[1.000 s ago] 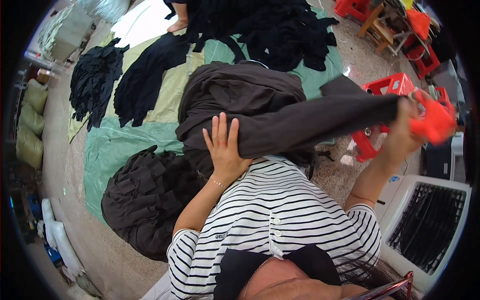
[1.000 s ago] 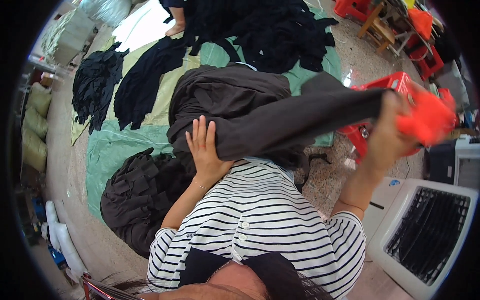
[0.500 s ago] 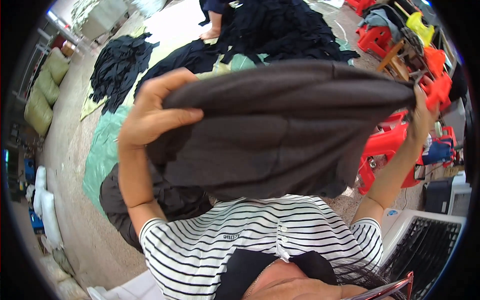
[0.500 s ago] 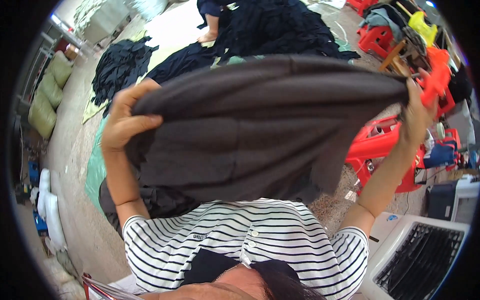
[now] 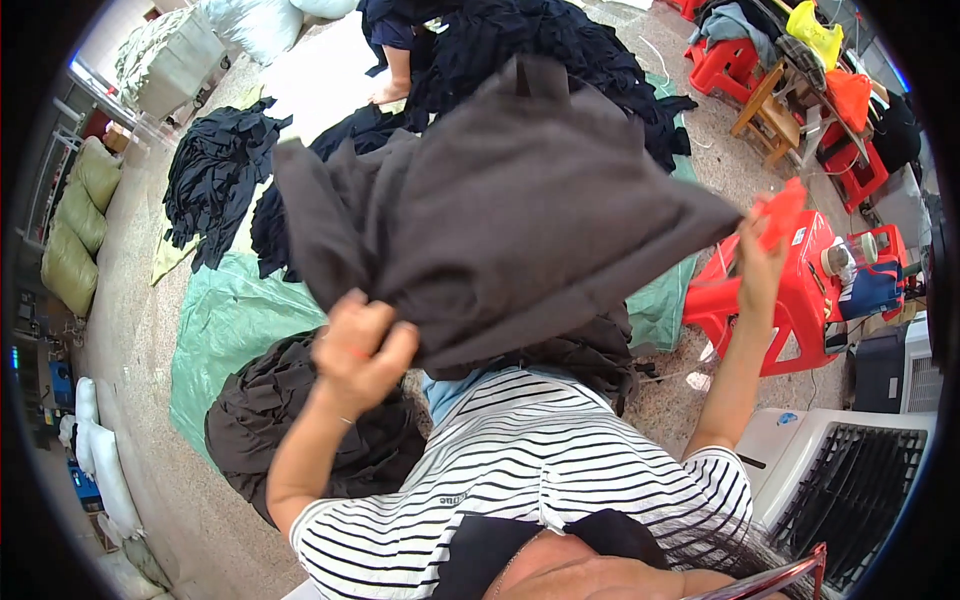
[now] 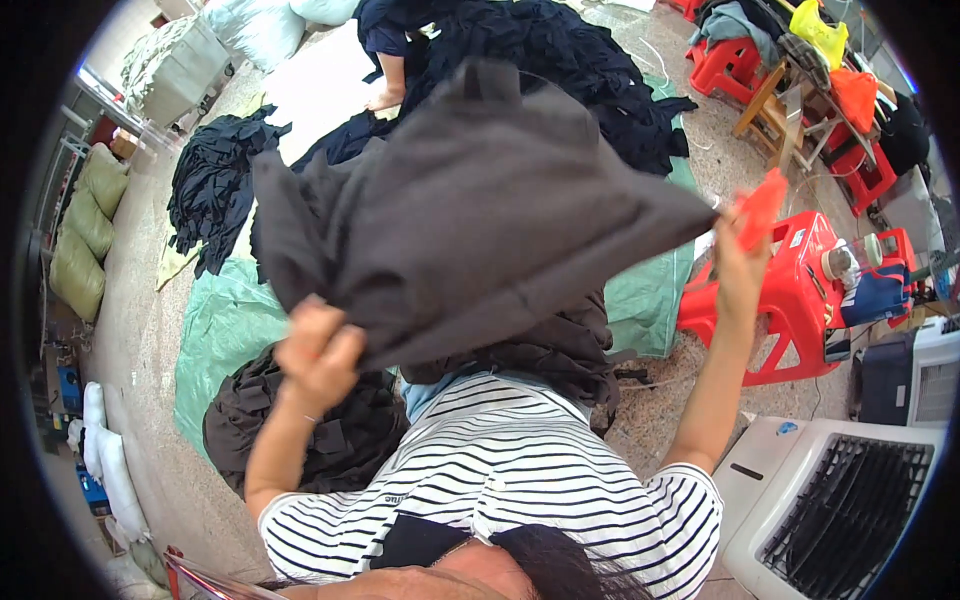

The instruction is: The person trims loose threads from dark garments using a handheld thread cutter and stacks the trimmed garments into a pile on the floor.

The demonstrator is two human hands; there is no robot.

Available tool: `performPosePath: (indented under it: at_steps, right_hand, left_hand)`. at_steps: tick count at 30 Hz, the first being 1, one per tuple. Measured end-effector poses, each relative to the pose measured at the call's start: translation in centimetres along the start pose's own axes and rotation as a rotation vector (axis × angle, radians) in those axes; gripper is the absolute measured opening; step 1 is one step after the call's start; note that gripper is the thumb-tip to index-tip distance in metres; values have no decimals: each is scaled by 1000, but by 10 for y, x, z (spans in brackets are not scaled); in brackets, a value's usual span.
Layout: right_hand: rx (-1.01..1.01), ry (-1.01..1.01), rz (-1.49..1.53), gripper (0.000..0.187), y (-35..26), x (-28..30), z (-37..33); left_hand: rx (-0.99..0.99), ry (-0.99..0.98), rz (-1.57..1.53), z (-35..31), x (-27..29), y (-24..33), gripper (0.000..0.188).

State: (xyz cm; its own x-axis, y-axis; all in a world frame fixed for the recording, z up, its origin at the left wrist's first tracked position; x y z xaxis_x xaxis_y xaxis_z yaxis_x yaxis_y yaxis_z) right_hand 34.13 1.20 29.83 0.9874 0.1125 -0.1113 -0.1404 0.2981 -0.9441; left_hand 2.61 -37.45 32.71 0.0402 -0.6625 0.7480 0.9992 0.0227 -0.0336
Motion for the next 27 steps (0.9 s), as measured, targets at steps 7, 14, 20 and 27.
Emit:
performPosePath:
  at_steps: [7, 14, 20, 27]
  right_hand:
    - [-364, -397, -628, 50, 135, 60, -107]
    - [44, -470, -961, 43, 60, -19, -78]
    - [76, -638, -823, 38, 7, -64, -81]
    - [2, -770, -1012, 50, -48, -50, -87]
  left_hand:
    - [605, -613, -568, -131, -69, 48, 4]
    - [686, -20, -619, 14, -108, -2, 3]
    - [651, -432, -872, 99, -221, -27, 22]
    - [312, -660, -915, 116, -236, -3, 26]
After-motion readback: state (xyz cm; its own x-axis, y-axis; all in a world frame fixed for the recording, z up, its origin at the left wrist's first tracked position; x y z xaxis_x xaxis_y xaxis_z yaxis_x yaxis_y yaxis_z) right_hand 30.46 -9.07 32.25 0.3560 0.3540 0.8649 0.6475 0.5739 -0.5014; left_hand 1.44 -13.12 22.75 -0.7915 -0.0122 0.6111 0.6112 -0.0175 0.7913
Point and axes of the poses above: each hand's wrist, its own z-axis towards the middle knuckle, its own x-axis out of the back of the hand, y = z × x, the point moved 3 cm from there along z, towards the middle knuckle, and after that the axes turned 5 degrees about x, right-handed, at the moved point
